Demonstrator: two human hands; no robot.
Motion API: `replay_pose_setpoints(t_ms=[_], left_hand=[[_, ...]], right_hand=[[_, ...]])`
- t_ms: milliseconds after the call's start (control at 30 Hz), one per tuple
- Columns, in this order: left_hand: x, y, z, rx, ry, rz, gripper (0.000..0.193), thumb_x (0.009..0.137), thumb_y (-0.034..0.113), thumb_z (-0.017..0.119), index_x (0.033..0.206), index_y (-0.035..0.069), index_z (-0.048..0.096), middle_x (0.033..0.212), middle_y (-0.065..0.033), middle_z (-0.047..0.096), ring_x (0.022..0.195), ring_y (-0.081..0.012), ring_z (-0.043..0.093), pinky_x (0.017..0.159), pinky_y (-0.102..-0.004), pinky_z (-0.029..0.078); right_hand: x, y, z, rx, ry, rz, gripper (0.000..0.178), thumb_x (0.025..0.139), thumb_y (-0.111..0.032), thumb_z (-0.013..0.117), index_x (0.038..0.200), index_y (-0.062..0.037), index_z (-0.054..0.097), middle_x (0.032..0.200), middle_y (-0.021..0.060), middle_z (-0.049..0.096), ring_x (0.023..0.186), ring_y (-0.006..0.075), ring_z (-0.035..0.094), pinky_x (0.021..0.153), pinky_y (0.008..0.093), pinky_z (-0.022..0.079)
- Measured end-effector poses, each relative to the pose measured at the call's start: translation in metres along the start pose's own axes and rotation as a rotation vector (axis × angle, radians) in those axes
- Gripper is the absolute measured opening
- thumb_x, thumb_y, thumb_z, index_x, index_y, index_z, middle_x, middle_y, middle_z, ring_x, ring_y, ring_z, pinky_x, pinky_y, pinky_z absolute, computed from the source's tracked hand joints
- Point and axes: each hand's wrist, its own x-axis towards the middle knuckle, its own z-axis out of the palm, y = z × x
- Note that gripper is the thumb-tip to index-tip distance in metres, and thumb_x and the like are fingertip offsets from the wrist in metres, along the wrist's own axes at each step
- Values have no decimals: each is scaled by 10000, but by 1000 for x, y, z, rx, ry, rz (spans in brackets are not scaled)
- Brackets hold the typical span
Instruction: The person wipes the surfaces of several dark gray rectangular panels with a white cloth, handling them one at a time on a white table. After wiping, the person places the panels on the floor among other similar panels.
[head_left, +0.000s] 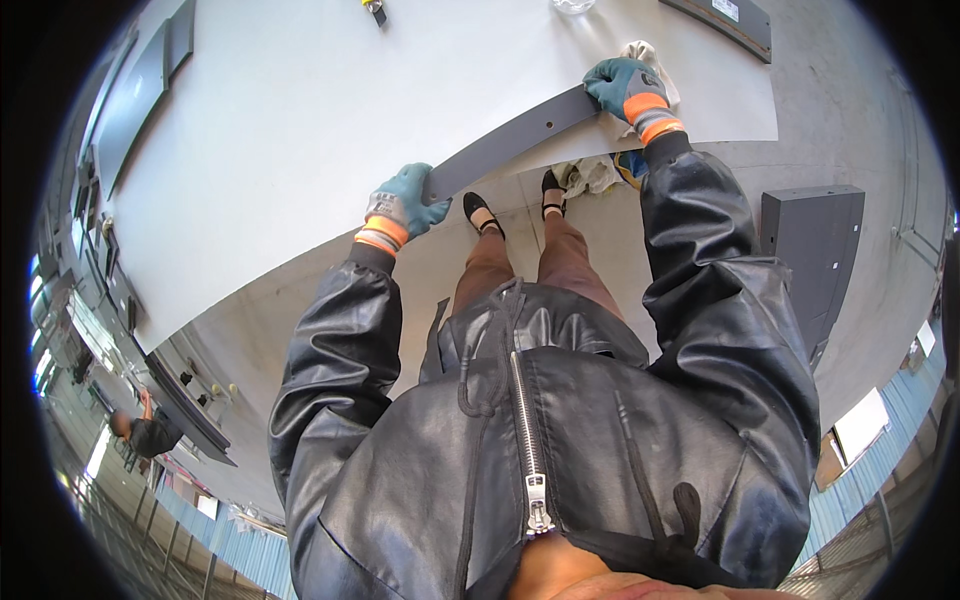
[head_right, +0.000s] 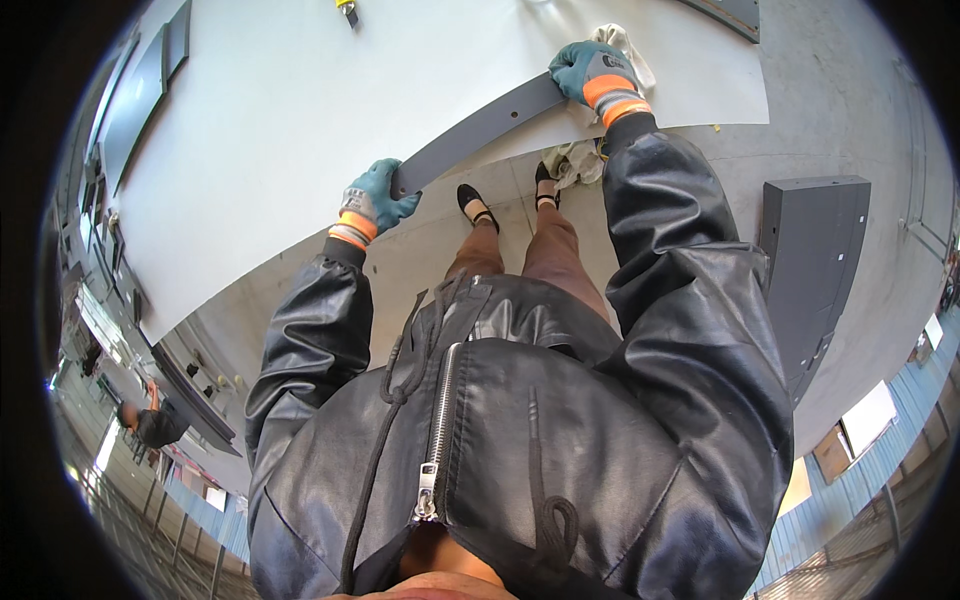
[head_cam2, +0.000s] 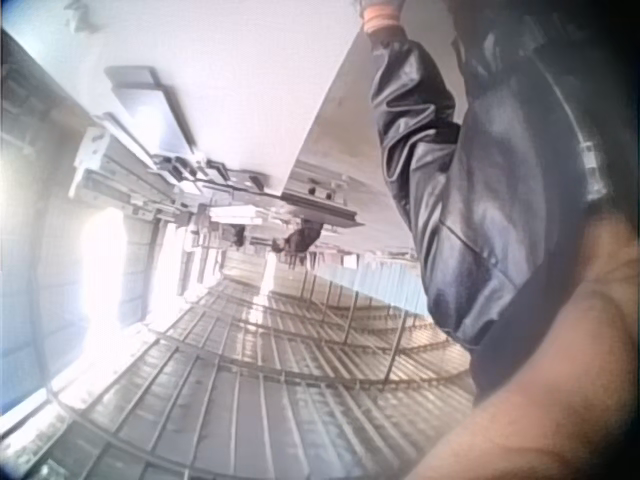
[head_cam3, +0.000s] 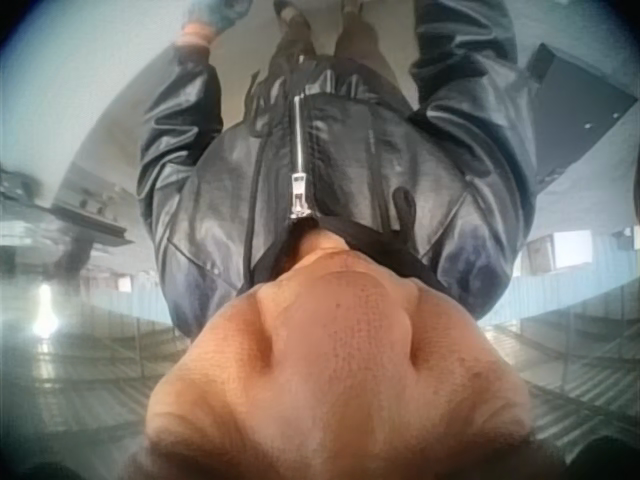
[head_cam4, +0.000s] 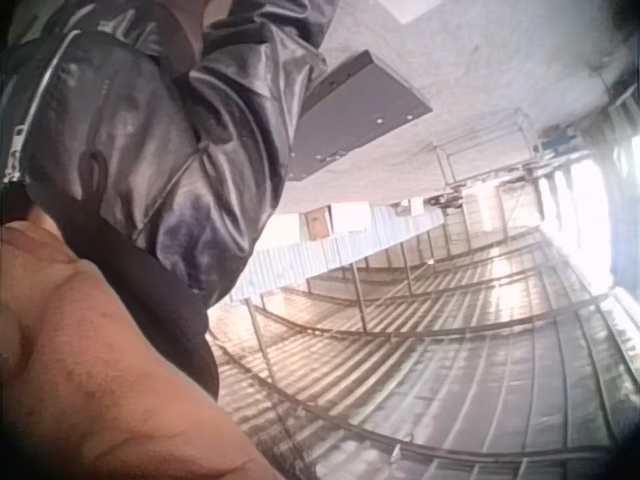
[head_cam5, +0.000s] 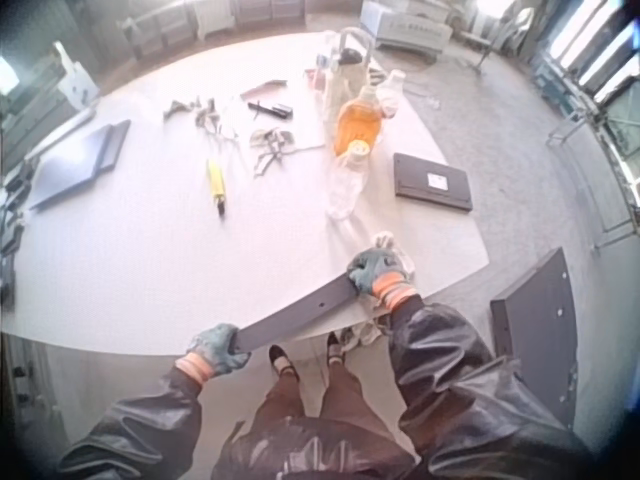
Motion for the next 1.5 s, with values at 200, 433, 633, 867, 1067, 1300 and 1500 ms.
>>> replay_pose_setpoints(t_ms=[200,433,633,867,1067,1300,1500], left_hand=[[3,-1,2,39,3,-4,563,793,417,762,1224,89,612,1187,-168,676,1037,-347,693,906,-418,554],[2,-2,1,56,2,-16,562,790,410,762,1227,90,613,1189,-167,677,1044,-348,693,911,-420,556],[4,-1,3,39,0,-19,567,797,415,760,1225,74,613,1187,-161,680,1041,-333,697,910,-413,555],[3,0,2,44,21,0,555,807,417,752,1220,72,615,1169,-165,686,1035,-333,700,907,-408,555],[4,2,-3,36,7,-32,561,803,416,751,1223,71,612,1169,-175,690,1041,-345,696,911,-413,553],[7,12,-11,27,-69,-72,572,802,418,752,1226,62,608,1173,-178,688,1056,-358,688,918,-418,549],[8,12,-11,50,-76,-68,582,803,426,761,1225,56,605,1174,-180,685,1054,-361,687,919,-427,546]], right_hand=[[14,-1,1,93,-84,12,253,853,-276,704,997,-79,773,882,99,765,791,224,720,782,341,552],[17,-30,-5,-94,-91,-11,261,852,-299,728,920,-48,729,911,131,748,825,244,714,803,346,544],[28,21,9,300,-172,-163,332,849,-348,705,1056,-92,750,987,114,757,912,239,714,876,363,543],[34,5,10,115,-144,-51,318,855,-377,707,989,-95,763,886,91,762,834,259,723,840,366,548],[7,-10,21,222,207,19,386,853,-495,702,935,-123,769,952,111,771,937,326,718,865,435,532],[-9,52,58,-346,849,-255,404,919,-324,651,1282,-153,696,1476,132,562,1366,299,523,1146,442,381],[-12,25,72,281,865,-378,382,941,-103,555,1311,-89,651,1346,98,652,1118,274,670,970,363,539]])
